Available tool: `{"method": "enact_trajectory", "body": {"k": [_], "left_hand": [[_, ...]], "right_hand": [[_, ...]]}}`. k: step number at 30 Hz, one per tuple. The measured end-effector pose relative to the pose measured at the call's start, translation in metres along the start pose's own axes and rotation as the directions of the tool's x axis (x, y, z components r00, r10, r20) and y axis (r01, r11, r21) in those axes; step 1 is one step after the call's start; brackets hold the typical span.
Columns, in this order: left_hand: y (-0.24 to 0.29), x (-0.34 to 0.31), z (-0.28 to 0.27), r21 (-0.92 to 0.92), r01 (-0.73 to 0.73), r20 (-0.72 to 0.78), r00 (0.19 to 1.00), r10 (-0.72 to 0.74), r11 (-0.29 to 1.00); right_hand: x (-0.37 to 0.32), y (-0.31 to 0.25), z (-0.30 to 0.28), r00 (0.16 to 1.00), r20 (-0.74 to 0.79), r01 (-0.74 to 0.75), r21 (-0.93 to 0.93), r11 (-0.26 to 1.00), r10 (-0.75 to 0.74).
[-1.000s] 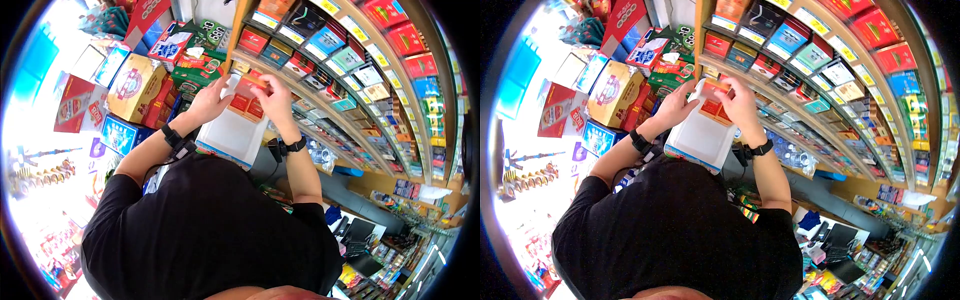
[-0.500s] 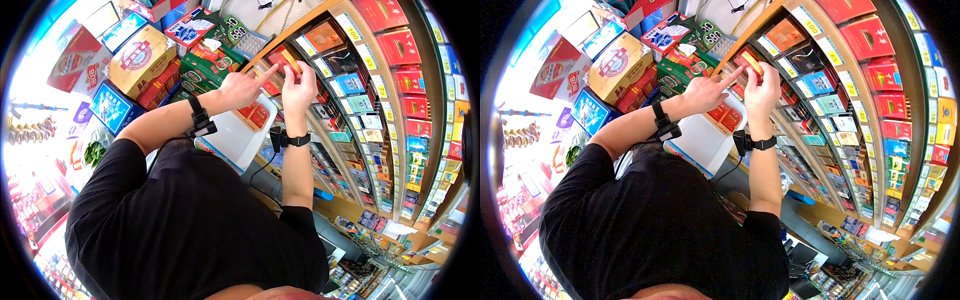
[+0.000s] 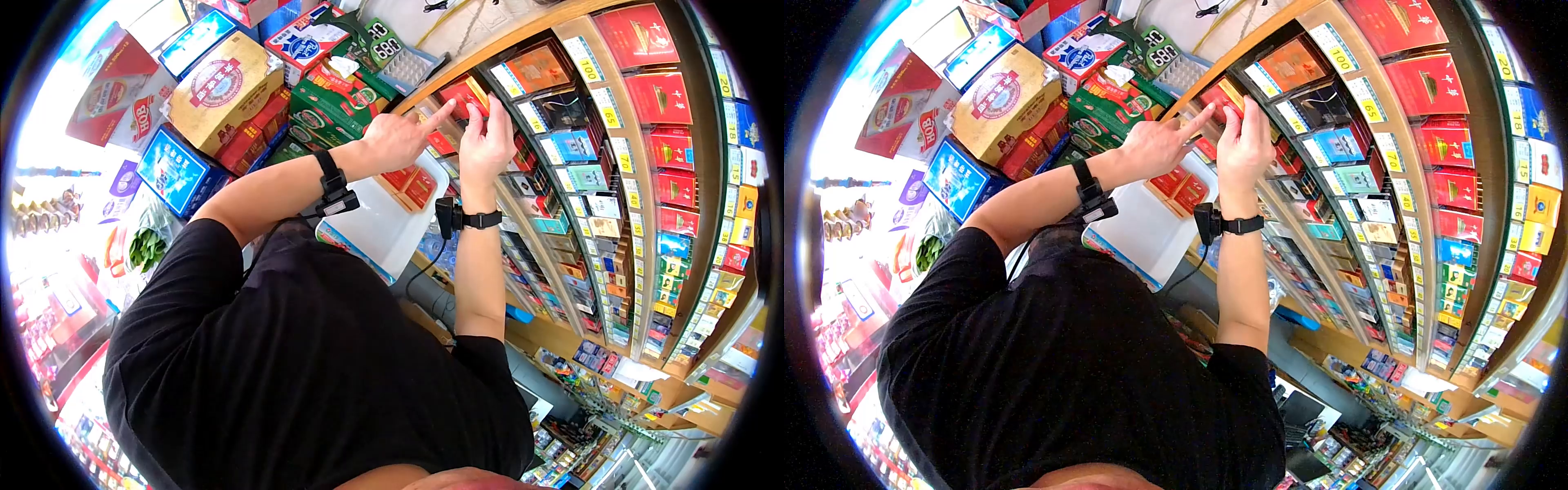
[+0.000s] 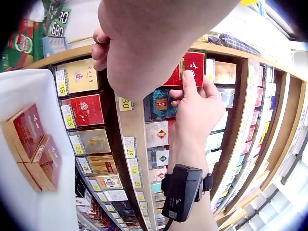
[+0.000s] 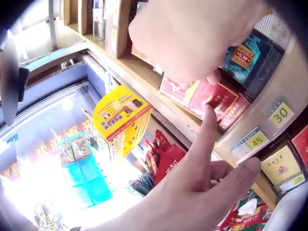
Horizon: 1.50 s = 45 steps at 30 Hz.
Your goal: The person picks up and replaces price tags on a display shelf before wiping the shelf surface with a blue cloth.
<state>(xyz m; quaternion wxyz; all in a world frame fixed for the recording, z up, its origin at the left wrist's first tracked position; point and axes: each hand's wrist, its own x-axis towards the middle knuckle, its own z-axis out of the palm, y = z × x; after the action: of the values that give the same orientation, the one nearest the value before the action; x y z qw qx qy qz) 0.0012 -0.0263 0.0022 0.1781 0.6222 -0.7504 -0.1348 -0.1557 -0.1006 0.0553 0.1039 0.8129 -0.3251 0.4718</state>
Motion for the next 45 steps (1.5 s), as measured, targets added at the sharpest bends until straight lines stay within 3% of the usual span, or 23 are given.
{"method": "enact_trajectory", "body": {"k": [15,28,32,35,37,38,43,45], "left_hand": [[-0.002,0.001,0.009,0.005,-0.044,-0.097,0.994,0.044,0.999],[-0.001,0.003,0.009,-0.015,-0.023,-0.043,0.999,0.023,1.000],[-0.002,0.002,0.010,0.012,-0.021,-0.052,0.998,0.021,1.000],[-0.002,0.001,0.008,0.017,-0.001,-0.048,0.999,0.002,1.000],[-0.001,0.001,0.009,0.004,0.004,-0.046,0.999,-0.004,1.000],[-0.002,0.001,0.008,-0.012,0.007,-0.042,0.999,-0.008,1.000],[-0.005,0.001,0.011,-0.023,-0.019,-0.102,0.995,0.016,1.000],[-0.005,0.002,0.011,-0.003,0.011,-0.034,0.999,-0.011,1.000]], "right_hand": [[-0.003,0.001,0.003,0.999,-0.033,0.010,0.012,1.000,-0.010],[-0.002,0.002,0.005,0.995,-0.071,0.066,-0.006,0.998,-0.066],[-0.004,0.003,0.005,0.997,-0.077,0.033,0.047,0.998,-0.029],[-0.005,0.003,0.006,0.996,-0.002,-0.084,0.095,0.992,0.084],[0.000,0.001,0.008,0.997,-0.050,0.068,0.045,0.997,-0.066],[-0.001,0.001,0.008,0.997,-0.049,0.067,0.045,0.997,-0.065],[-0.005,0.006,0.011,0.999,-0.033,-0.022,0.087,0.996,0.025],[-0.008,0.007,0.011,0.998,-0.008,-0.068,0.107,0.992,0.069]]}}
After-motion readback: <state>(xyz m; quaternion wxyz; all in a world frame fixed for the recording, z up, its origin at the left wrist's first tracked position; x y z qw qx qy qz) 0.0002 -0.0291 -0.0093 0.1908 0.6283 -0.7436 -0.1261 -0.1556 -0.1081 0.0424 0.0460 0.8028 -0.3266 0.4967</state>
